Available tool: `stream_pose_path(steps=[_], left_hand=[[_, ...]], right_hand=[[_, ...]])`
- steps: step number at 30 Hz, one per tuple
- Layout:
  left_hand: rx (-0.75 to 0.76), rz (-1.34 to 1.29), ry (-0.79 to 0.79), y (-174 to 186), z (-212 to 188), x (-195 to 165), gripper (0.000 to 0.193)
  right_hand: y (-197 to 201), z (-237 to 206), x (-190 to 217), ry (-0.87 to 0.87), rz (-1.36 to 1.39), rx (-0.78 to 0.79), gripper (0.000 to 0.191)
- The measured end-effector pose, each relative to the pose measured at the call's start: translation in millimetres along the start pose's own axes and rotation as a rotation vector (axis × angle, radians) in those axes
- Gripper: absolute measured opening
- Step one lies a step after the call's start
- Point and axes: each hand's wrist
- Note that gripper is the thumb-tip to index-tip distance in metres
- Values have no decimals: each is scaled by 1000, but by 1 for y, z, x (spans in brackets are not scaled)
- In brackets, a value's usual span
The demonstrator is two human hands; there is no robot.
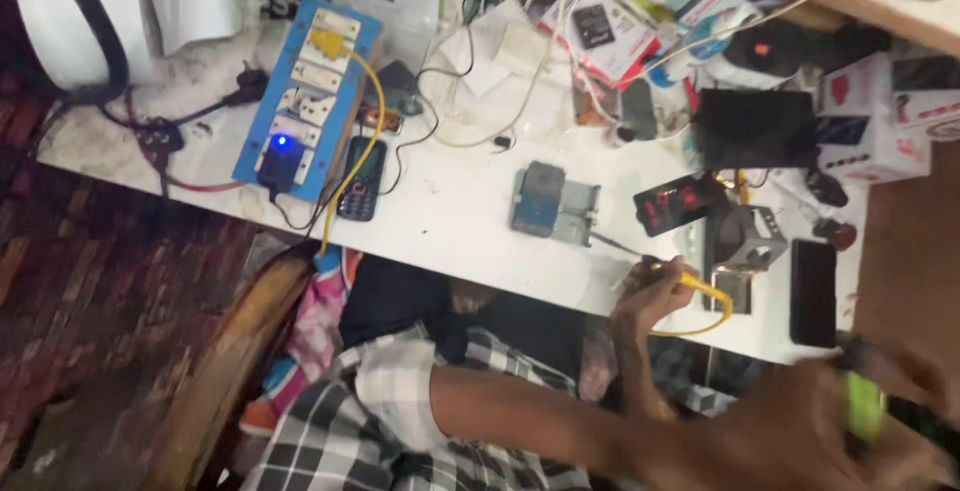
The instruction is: The person uses a soldering iron and a small tool to work on a small electronic component placed on a cluttered workbench. They repeatedly heat and adjust the component while holding it steady with their other hand.
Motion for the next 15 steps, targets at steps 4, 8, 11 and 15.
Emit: stream_pose_path(steps=[4, 8, 11, 15], left_hand=[[-228, 421, 68, 51, -40, -31, 37], [-339, 878, 145, 91, -89, -57, 23], [-370, 242, -65, 96, -100, -64, 23], [-649, 632, 14, 77, -112, -91, 18]], right_hand=[[-7, -3, 16, -51, 23, -34, 26], [-7, -8, 22, -67, 32, -35, 24], [-13, -12, 19, -84, 41, -26, 22], [-20, -11, 16, -67, 28, -21, 20]])
Point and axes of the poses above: each hand's wrist, its own z-axis towards the middle knuckle, its own y-axis out of the back of the hand, x = y × z, and after that the axes turned 12 degrees about x, right-handed
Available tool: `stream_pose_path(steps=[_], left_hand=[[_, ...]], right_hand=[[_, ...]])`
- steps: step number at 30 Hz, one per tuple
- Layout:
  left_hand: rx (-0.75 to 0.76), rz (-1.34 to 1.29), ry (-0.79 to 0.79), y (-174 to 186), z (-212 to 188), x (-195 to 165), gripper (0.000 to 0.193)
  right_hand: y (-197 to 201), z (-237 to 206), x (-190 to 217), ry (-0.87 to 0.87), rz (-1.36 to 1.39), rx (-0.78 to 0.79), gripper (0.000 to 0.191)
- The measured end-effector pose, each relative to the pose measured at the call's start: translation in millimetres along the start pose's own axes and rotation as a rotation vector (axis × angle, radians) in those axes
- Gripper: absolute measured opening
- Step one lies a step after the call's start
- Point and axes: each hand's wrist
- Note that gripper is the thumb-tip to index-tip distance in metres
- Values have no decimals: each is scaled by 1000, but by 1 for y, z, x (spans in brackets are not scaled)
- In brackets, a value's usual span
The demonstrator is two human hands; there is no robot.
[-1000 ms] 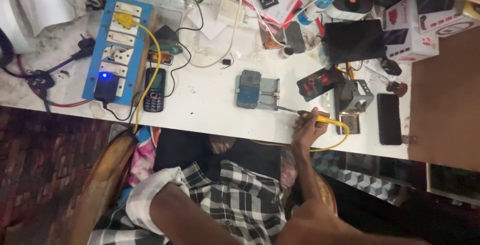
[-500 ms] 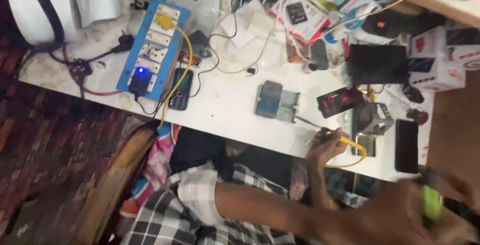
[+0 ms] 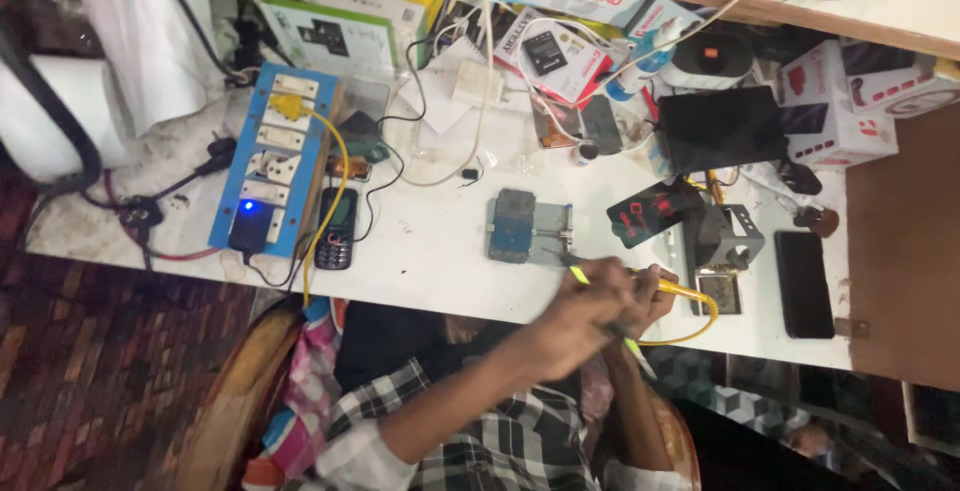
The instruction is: The person uses a soldering iron and a small tool to work on a small electronic component placed on a cluttered workbench. They repeatedly heat and adjust the component while holding it steady with their other hand.
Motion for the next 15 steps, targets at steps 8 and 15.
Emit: stream_pose_path(steps=[8, 15], left_hand=[[-498, 628, -47, 52, -4, -93, 29], [-403, 666, -135, 91, -25, -95, 38]], right_hand=[[8, 3, -12, 139, -38, 96, 20], [8, 2, -11, 115, -34, 110, 18]])
Point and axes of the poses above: each hand's wrist, its own z-axis towards the middle knuckle, its own y-axis out of the back of the hand, x = y × z, and after that the axes turned 12 degrees about x, right-handed
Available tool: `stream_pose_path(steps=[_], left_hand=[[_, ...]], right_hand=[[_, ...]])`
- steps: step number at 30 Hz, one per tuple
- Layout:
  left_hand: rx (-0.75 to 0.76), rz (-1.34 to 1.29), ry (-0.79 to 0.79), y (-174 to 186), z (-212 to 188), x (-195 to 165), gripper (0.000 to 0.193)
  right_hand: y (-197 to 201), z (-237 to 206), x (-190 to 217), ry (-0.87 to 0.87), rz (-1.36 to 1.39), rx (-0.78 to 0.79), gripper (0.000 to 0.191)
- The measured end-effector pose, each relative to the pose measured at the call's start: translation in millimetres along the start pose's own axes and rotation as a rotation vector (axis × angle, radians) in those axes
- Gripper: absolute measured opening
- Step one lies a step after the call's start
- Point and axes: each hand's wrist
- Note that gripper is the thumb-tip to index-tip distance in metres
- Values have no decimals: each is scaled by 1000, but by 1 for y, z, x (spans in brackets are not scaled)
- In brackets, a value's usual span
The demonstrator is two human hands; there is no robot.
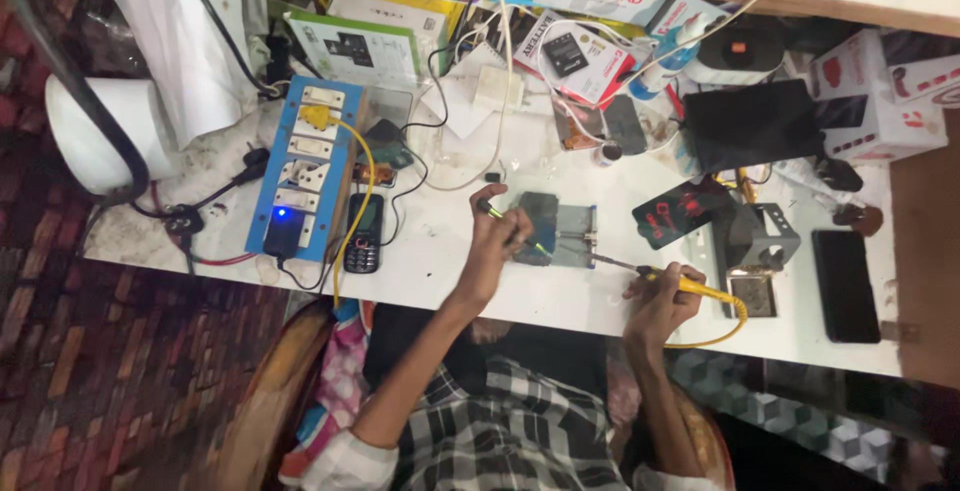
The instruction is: The person uses a soldering iron and a small tool to work on a small electronic component placed on a cluttered workbench. They repeatedly heat and adjust the component while holding it steady with their other hand.
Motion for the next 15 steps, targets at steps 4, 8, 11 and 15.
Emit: stream_pose_path(steps=[4, 8, 11, 15], left_hand=[[56, 251, -244, 12, -4, 30, 45], [9, 198, -310, 24, 1, 43, 55], [-8, 199, -300, 30, 3, 48, 49], [-37, 244, -293, 35, -2, 55, 42]], right_hand=[[-2, -1, 2, 3, 52, 69, 18], [-1, -2, 2, 1, 40, 135, 18], [-2, -3, 1, -16, 16, 166, 18], [-6, -3, 1, 36, -13, 184, 20]])
Point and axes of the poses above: each hand's wrist, its own z-axis towards the middle knuckle, its own y-axis out of the back of the hand, x = y × z, and after that the axes turned 12 degrees about x, right-handed
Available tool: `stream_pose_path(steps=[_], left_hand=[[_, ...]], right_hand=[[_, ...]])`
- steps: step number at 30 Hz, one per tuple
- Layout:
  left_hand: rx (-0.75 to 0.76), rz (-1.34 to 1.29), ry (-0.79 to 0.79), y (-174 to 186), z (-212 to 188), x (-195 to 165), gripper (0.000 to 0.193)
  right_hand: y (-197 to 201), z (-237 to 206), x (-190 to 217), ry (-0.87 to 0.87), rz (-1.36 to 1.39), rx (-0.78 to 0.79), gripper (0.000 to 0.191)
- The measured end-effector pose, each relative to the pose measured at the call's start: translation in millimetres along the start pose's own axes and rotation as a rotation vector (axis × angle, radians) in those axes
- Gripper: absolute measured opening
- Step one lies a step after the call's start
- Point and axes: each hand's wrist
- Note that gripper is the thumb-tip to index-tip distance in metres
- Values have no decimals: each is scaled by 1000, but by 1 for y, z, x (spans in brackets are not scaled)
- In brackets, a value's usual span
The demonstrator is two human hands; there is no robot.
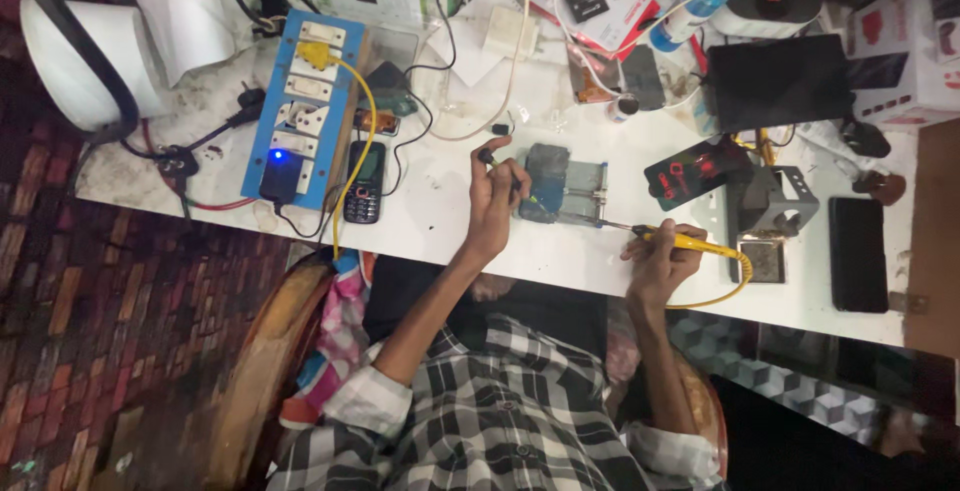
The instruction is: The person uses a soldering iron and a small tool to work on a small electronic component placed on a cluttered workbench. They repeatedly heat and adjust the component while holding it steady with their other hand.
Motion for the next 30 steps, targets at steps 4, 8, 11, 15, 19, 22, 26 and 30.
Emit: stream_pose_path(steps=[4, 8, 11, 15, 19, 22, 26, 30], left_hand=[[-66, -69, -58, -1, 1, 4, 37], [-98, -66, -71, -2, 14, 6, 36], [-64, 43, -124, -7, 14, 11, 38], [-144, -108, -83, -12, 0, 22, 35], [-153, -101, -63, -11, -6, 28, 31], [-134, -87, -63, -7, 1, 24, 27], [-66, 55, -87, -6, 5, 14, 26], [-74, 153, -103, -9, 1, 8, 29]], right_hand=[[-2, -1, 5, -38, -44, -6, 19], [-5, 2, 7, -57, -39, -24, 20], [-5, 3, 6, -31, -20, -8, 21], [-4, 0, 5, -63, -55, -42, 20], [-3, -1, 4, -65, -35, -20, 20], [-4, 1, 3, -28, -12, 0, 21], [-5, 0, 4, -91, -50, -49, 19], [-7, 1, 6, -39, -26, 3, 21]])
Point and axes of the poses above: each hand's wrist, its own z-axis towards the middle knuckle, its own y-axis out of the back of the hand, x = y × z, and after that the axes turned 12 degrees about x, right-handed
